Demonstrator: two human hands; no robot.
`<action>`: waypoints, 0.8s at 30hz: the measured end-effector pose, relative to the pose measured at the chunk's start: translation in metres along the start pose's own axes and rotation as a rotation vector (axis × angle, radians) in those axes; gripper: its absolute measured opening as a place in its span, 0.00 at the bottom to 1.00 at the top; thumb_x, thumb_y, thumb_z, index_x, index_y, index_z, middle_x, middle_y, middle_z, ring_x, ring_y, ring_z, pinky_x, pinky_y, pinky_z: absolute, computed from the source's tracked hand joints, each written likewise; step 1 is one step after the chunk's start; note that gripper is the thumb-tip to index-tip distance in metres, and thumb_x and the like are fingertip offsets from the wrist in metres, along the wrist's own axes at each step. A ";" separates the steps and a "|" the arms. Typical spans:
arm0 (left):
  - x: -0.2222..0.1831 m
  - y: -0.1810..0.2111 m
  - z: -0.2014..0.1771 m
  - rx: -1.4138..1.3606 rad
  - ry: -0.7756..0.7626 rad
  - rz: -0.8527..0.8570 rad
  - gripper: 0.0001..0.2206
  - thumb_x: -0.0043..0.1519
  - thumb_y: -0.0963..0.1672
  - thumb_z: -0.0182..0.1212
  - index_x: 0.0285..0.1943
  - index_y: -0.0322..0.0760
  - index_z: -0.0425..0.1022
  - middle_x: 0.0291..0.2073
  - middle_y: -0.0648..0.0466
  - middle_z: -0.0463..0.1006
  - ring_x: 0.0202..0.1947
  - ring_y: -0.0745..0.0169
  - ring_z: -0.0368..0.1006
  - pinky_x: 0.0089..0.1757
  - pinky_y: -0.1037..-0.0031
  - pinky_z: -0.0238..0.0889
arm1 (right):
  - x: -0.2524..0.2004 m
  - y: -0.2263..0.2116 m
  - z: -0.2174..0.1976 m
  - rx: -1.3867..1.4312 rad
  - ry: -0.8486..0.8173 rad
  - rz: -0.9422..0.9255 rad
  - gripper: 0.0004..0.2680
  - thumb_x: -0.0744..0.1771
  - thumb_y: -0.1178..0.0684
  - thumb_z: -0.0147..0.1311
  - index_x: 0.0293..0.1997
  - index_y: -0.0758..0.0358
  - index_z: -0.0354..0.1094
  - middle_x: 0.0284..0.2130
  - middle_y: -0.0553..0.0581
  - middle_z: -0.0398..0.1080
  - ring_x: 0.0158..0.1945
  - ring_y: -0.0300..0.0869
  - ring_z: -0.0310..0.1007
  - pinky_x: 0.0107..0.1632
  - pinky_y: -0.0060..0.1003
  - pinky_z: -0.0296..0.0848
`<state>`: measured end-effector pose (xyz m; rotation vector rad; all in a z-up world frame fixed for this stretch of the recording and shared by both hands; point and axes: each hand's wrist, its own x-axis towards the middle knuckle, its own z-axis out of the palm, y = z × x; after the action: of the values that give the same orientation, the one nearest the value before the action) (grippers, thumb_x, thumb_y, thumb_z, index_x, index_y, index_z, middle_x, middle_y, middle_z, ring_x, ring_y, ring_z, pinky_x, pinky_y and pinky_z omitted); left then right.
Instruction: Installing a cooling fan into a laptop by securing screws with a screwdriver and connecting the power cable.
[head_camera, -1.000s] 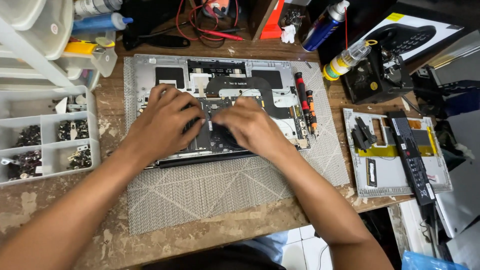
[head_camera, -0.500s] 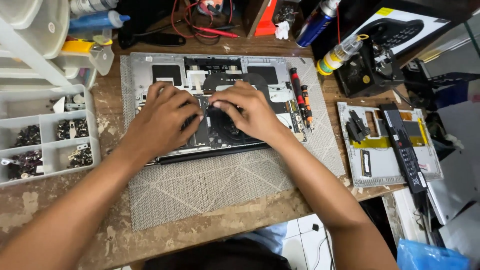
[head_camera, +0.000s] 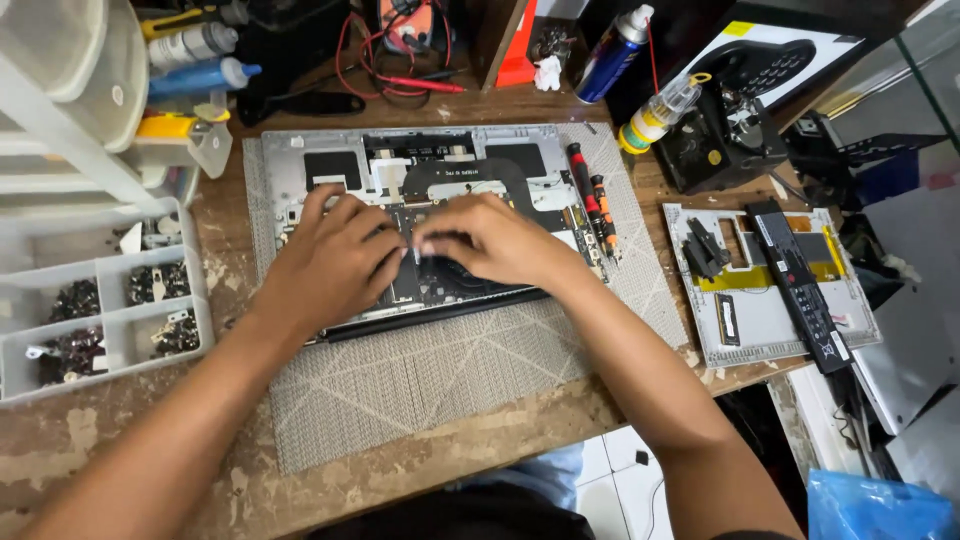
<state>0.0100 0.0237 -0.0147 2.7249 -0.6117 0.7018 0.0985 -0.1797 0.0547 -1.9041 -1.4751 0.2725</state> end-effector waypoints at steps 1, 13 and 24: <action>0.003 -0.001 -0.003 0.002 0.002 0.003 0.05 0.62 0.44 0.63 0.36 0.41 0.82 0.34 0.55 0.81 0.41 0.57 0.75 0.60 0.52 0.55 | 0.000 0.001 -0.003 -0.003 0.003 -0.002 0.06 0.66 0.66 0.56 0.44 0.67 0.77 0.32 0.69 0.78 0.33 0.56 0.77 0.43 0.48 0.74; 0.004 0.004 -0.013 -0.075 -0.021 -0.037 0.10 0.58 0.38 0.60 0.45 0.38 0.82 0.38 0.51 0.81 0.43 0.54 0.76 0.60 0.52 0.55 | -0.011 0.035 0.014 -0.028 0.212 -0.045 0.06 0.67 0.62 0.59 0.46 0.59 0.77 0.34 0.60 0.79 0.34 0.54 0.76 0.42 0.44 0.73; 0.007 0.006 -0.015 -0.066 0.003 -0.047 0.07 0.58 0.37 0.60 0.40 0.38 0.83 0.37 0.53 0.82 0.42 0.56 0.76 0.59 0.53 0.56 | -0.017 0.039 0.017 -0.117 0.237 -0.058 0.08 0.66 0.66 0.57 0.46 0.61 0.78 0.30 0.60 0.78 0.33 0.51 0.74 0.39 0.41 0.68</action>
<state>0.0066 0.0218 0.0023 2.6685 -0.5576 0.6623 0.1134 -0.1923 0.0127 -1.9070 -1.4085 -0.0664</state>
